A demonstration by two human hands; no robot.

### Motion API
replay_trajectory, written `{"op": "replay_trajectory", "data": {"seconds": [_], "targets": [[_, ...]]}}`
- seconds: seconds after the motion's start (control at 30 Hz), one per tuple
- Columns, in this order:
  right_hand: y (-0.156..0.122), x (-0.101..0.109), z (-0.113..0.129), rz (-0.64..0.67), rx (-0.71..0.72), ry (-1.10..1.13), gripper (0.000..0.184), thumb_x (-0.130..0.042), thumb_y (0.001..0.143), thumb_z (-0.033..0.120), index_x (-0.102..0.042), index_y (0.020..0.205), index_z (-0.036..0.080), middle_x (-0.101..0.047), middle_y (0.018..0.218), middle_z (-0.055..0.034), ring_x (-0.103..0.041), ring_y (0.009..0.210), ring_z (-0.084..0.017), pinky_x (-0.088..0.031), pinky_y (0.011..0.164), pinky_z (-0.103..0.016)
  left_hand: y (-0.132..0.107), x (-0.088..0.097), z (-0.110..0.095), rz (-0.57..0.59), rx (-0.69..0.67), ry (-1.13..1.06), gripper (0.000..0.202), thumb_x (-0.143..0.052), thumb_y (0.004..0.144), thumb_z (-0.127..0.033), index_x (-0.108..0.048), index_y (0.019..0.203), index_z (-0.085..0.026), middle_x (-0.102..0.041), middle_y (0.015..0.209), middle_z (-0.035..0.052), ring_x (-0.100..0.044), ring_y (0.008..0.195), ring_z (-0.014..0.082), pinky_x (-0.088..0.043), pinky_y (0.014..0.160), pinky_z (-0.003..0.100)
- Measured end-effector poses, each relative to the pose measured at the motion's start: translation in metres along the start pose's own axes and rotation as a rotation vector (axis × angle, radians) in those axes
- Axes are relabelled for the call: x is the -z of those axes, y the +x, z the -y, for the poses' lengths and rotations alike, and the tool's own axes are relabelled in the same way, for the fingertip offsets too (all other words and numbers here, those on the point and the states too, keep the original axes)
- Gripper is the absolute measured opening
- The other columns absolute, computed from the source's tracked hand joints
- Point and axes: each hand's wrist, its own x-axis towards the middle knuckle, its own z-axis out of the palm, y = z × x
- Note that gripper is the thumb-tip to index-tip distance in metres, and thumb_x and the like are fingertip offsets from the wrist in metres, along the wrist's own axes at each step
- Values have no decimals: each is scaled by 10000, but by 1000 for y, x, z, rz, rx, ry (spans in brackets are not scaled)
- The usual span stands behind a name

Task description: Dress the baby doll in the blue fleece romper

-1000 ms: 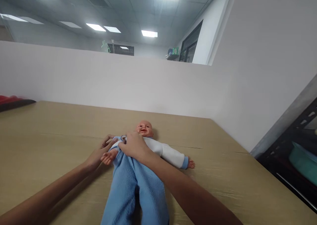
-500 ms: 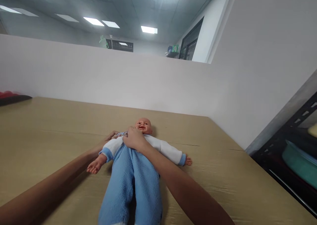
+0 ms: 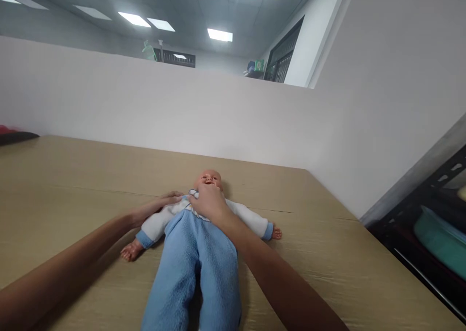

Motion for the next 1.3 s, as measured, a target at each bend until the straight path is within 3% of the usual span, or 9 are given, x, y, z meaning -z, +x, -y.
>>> {"op": "replay_trajectory", "data": {"seconds": [0.13,0.3,0.57,0.73,0.83,0.97,1.07,1.17,1.3], "targets": [[-8,2,-9,-29,-21,-21,305,-588,989,435,-747,1054,184,-797,1138,-139,-719,1104,-305,-487,903,-354,-26,9,-13,-30,-32,297,762,-920,668,-591,-640,1276,-227,-735,1219,69,-640,1168,339,-516,948,361],[-15,-4,-10,-109,-100,-16,357,-566,970,329,-690,1231,120,-769,1184,-207,-723,1091,-362,-495,909,-410,-46,22,-18,-19,-81,717,715,-709,834,-624,-570,1450,-289,-763,1207,42,-679,1099,339,-535,970,404],[-21,4,-40,-14,3,176,450,-604,987,552,-732,1185,168,-761,1236,-168,-687,1157,-355,-495,918,-387,-35,27,-6,-30,-143,851,778,-635,888,-615,-526,1541,-206,-598,1565,111,-568,1396,371,-412,1203,459],[-42,25,-90,269,124,368,528,-533,993,680,-758,959,204,-761,889,-38,-687,828,-239,-511,719,-322,-30,31,-3,-92,-149,885,665,-620,903,-649,-611,1434,-248,-697,1446,88,-653,1293,360,-500,1110,437],[-68,26,-118,389,156,567,437,-593,987,633,-723,1015,218,-745,974,-30,-680,905,-222,-529,772,-314,-24,34,-1,-139,-192,961,540,-579,932,-623,-656,1337,-275,-792,1232,58,-742,1084,336,-574,938,403],[-105,3,-136,279,159,779,292,-645,998,478,-672,1169,243,-715,1102,-46,-674,1029,-227,-537,929,-362,-13,34,3,-284,-289,1117,539,-557,919,-588,-654,1288,-207,-775,1175,146,-709,1051,389,-560,910,482],[-124,-19,-135,24,144,688,220,-588,1032,388,-667,1176,242,-705,1123,-66,-679,1023,-233,-547,924,-380,-11,18,-1,-371,-373,1173,533,-532,905,-499,-626,1305,-160,-677,1332,214,-573,1238,453,-440,1066,613],[-131,-36,-130,-187,173,583,179,-540,1051,317,-682,1135,247,-702,1137,-69,-669,1063,-235,-542,945,-378,-20,-19,-16,-406,-554,1161,439,-489,965,-415,-603,1328,-197,-647,1339,162,-517,1280,397,-422,1095,569],[-132,-46,-128,-325,175,554,180,-522,1055,283,-689,1109,242,-703,1112,-73,-667,1046,-236,-549,887,-359,-27,-83,-43,-184,-803,1076,267,-460,1066,-369,-636,1231,-256,-670,1313,82,-555,1253,309,-432,1102,485]]}}
